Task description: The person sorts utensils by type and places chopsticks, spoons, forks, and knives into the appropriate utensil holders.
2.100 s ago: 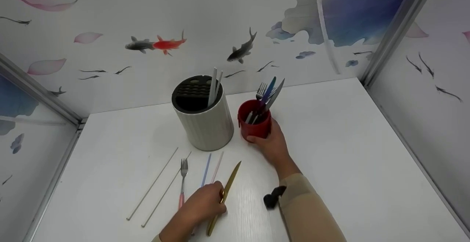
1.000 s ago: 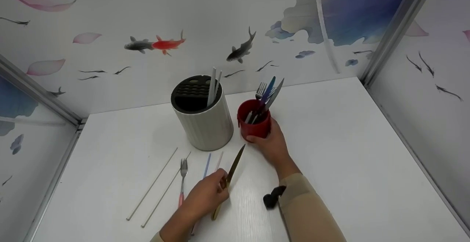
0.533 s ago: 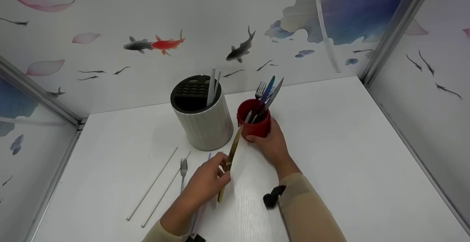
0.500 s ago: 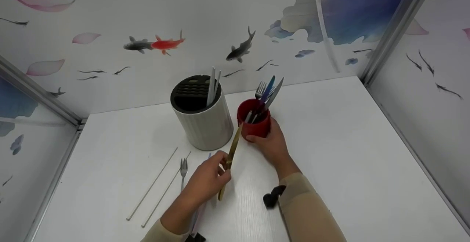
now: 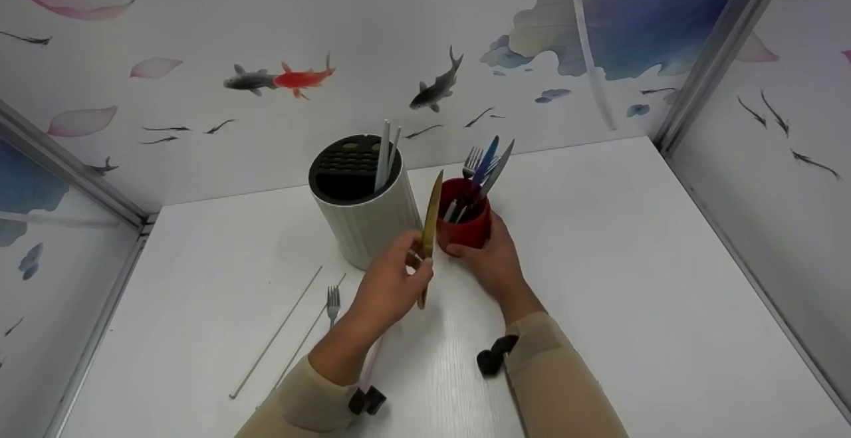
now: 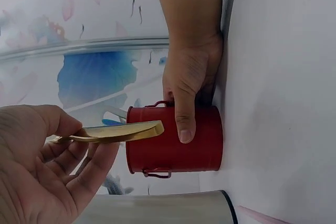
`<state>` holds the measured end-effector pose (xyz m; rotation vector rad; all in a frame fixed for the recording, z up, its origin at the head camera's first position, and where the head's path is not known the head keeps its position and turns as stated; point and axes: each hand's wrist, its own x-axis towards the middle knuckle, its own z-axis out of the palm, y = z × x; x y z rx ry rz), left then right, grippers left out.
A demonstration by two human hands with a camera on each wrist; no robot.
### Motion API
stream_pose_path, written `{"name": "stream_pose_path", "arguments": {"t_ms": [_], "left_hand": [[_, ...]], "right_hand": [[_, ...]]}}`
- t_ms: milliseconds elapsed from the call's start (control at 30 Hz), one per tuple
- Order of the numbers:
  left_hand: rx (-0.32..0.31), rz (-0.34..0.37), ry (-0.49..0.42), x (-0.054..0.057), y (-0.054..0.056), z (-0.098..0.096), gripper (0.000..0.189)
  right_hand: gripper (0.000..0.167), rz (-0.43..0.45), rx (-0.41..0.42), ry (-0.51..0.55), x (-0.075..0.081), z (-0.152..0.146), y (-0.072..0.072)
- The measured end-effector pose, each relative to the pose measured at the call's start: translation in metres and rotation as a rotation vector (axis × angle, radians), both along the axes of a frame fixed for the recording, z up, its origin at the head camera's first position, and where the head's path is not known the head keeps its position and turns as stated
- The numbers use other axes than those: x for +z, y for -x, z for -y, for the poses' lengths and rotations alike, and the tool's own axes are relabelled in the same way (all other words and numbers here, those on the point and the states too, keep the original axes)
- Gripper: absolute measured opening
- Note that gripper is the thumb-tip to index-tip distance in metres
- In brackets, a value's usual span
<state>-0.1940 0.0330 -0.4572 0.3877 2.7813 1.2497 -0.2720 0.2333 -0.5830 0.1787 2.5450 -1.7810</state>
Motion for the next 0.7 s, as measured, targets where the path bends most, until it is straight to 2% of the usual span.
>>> {"name": "stream_pose_path", "arguments": {"t_ms": [200, 400, 533, 700], "left_hand": [[0.013, -0.102, 0.009, 0.006, 0.016, -0.014, 0.028], [0.015, -0.163, -0.061, 0.008, 0.032, -0.025, 0.032], [-0.001, -0.268, -0.127, 0.011, 0.039, -0.031, 0.032], [-0.017, -0.392, -0.191, 0.014, 0.044, -0.036, 0.031]], "right_hand": [[0.112, -0.005, 0.003, 0.002, -0.002, -0.004, 0.002], [0.115, 0.035, -0.008, -0.014, 0.003, -0.004, 0.002], [0.115, 0.043, -0.016, -0.026, 0.004, -0.004, 0.003], [0.116, 0.068, -0.012, -0.054, 0.006, -0.004, 0.004]]}}
